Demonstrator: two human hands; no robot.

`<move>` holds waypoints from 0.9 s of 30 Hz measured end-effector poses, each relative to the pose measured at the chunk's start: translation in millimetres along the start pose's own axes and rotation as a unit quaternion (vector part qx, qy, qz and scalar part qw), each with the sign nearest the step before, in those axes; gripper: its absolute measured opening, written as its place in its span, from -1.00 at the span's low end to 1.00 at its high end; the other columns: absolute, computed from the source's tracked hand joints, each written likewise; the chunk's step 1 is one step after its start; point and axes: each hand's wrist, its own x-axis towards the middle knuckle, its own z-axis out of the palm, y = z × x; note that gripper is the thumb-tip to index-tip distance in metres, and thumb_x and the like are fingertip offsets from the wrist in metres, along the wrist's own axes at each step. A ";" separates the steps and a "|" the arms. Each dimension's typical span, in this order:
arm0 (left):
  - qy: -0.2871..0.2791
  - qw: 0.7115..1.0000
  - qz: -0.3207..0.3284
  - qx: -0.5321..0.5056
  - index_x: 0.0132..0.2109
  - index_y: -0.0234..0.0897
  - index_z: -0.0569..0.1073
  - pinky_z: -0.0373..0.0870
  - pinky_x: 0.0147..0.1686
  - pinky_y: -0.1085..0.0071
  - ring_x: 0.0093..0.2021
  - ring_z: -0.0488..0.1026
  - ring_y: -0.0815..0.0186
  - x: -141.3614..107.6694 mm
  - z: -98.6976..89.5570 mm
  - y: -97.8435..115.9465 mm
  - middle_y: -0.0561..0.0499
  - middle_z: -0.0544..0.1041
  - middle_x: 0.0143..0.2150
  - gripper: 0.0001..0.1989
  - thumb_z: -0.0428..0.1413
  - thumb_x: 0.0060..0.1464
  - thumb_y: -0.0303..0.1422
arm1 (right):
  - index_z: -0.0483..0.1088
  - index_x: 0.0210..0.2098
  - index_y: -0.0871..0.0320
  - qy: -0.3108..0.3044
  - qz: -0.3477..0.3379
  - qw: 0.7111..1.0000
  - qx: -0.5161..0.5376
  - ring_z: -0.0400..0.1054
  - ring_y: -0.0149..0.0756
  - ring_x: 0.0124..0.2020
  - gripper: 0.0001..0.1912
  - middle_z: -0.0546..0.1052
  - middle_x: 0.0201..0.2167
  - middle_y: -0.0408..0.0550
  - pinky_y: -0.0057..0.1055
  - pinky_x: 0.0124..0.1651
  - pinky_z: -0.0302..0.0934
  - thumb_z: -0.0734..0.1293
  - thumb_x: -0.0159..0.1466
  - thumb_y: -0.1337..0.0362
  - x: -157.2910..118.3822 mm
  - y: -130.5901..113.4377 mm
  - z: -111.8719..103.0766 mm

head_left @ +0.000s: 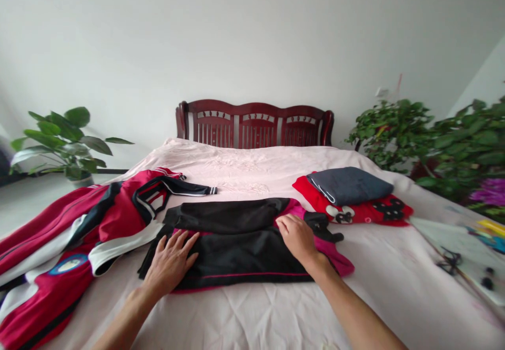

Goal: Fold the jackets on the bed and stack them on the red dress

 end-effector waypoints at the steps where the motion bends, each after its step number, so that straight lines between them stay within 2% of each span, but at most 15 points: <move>1: -0.002 1.000 0.000 -0.004 0.32 -0.03 0.33 0.03 0.31 -0.09 0.36 0.21 0.01 0.1 -0.5 0.0 -0.12 0.39 0.32 -0.50 0.02 0.26 -0.20 | 0.50 -0.01 0.09 0.004 -0.048 0.999 0.014 0.38 -0.23 0.08 -0.61 0.57 0.01 0.01 -0.32 0.16 0.15 0.08 0.45 0.22 -8.2 -2.4 4.4; 3: -0.007 1.000 -0.004 -0.007 0.32 -0.02 0.33 0.03 0.31 -0.08 0.35 0.22 0.01 0.4 -1.8 -0.2 -0.11 0.39 0.32 -0.50 0.03 0.25 -0.20 | 0.38 0.19 0.07 -0.030 -0.121 0.992 0.024 0.23 -0.21 0.26 -0.58 0.45 0.20 0.00 -0.21 0.32 0.03 0.12 0.43 0.18 -23.0 -2.7 17.5; 4: -0.011 1.000 -0.008 -0.007 0.32 -0.02 0.33 0.03 0.31 -0.07 0.35 0.22 0.02 0.5 -2.5 -0.3 -0.11 0.39 0.32 -0.50 0.03 0.25 -0.20 | 0.29 0.28 0.06 -0.056 -0.130 0.990 0.016 0.14 -0.18 0.34 -0.53 0.36 0.29 -0.01 -0.14 0.37 -0.04 0.14 0.42 0.16 -28.8 0.2 24.7; 6: -0.017 1.000 -0.014 -0.006 0.32 -0.01 0.33 0.05 0.31 -0.05 0.35 0.22 0.02 0.4 -4.0 -0.5 -0.10 0.38 0.32 -0.49 0.04 0.25 -0.20 | 0.14 0.37 0.05 -0.098 -0.097 0.990 -0.009 0.02 -0.14 0.40 -0.45 0.23 0.37 -0.01 -0.02 0.39 -0.10 0.14 0.42 0.12 -36.1 11.0 37.1; 9: -0.015 1.000 -0.022 -0.010 0.32 -0.07 0.33 0.07 0.30 -0.05 0.36 0.21 0.01 -0.7 -5.9 -1.1 -0.11 0.38 0.32 -0.48 0.03 0.25 -0.18 | 0.15 0.37 0.11 -0.102 -0.023 0.994 -0.034 0.02 -0.10 0.41 -0.45 0.21 0.38 0.03 0.02 0.39 -0.10 0.09 0.44 0.11 -38.6 31.5 45.7; 13: 0.012 0.999 -0.041 -0.024 0.32 -0.17 0.32 0.13 0.27 0.00 0.26 0.32 0.01 -2.8 -7.1 -4.1 -0.15 0.47 0.21 -0.46 0.00 0.26 -0.12 | 0.32 0.26 0.20 -0.048 0.003 0.999 -0.014 0.14 -0.10 0.35 -0.49 0.33 0.30 0.08 -0.06 0.37 -0.01 0.07 0.45 0.13 -39.6 47.5 45.5; 17: 0.047 0.996 -0.059 -0.041 0.25 -0.16 0.39 0.29 0.14 0.10 0.05 0.41 0.06 -4.2 -9.3 -7.2 -0.13 0.52 0.04 -0.50 0.03 0.23 -0.12 | 0.47 0.10 0.20 0.013 -0.016 0.999 0.044 0.32 -0.15 0.20 -0.59 0.50 0.14 0.08 -0.16 0.30 0.12 0.11 0.41 0.27 -42.8 50.3 43.3; 20: 0.081 0.995 -0.035 -0.049 0.07 -0.05 0.50 0.23 0.20 0.05 0.03 0.39 0.08 -5.9 -14.0 -6.9 -0.05 0.52 -0.03 -0.67 0.10 0.17 -0.19 | 0.54 -0.06 0.12 0.054 -0.050 0.994 0.079 0.38 -0.18 0.08 -0.59 0.57 0.01 0.01 -0.19 0.21 0.19 0.14 0.29 0.47 -45.4 48.5 39.3; 23: 0.097 0.993 0.004 -0.063 -0.20 -0.05 0.53 0.07 0.31 0.02 -0.02 0.42 0.15 -9.5 -18.7 -6.3 0.02 0.54 -0.12 -0.87 0.08 0.17 -0.31 | 0.54 -0.23 0.11 0.056 -0.067 0.993 0.074 0.38 -0.18 -0.06 -0.56 0.58 -0.18 -0.02 -0.24 0.07 0.24 0.14 0.14 0.59 -48.0 45.3 33.9; 25: 0.098 0.992 0.032 -0.075 -0.30 -0.08 0.49 0.05 0.33 0.06 -0.07 0.45 0.20 -12.4 -19.6 -7.1 0.05 0.56 -0.19 -0.84 0.03 0.17 -0.39 | 0.52 -0.34 0.12 0.054 -0.051 0.996 0.052 0.37 -0.16 -0.15 -0.61 0.56 -0.30 -0.03 -0.26 -0.01 0.24 0.15 0.07 0.60 -49.6 43.8 30.9; 27: 0.105 0.990 0.042 -0.085 -0.32 -0.10 0.46 0.08 0.32 0.10 -0.10 0.47 0.23 -14.6 -17.9 -8.8 0.06 0.56 -0.24 -0.80 -0.01 0.17 -0.45 | 0.49 -0.41 0.11 0.054 -0.027 0.997 0.037 0.36 -0.16 -0.19 -0.65 0.54 -0.36 -0.03 -0.27 -0.05 0.23 0.15 0.06 0.57 -50.5 43.4 28.7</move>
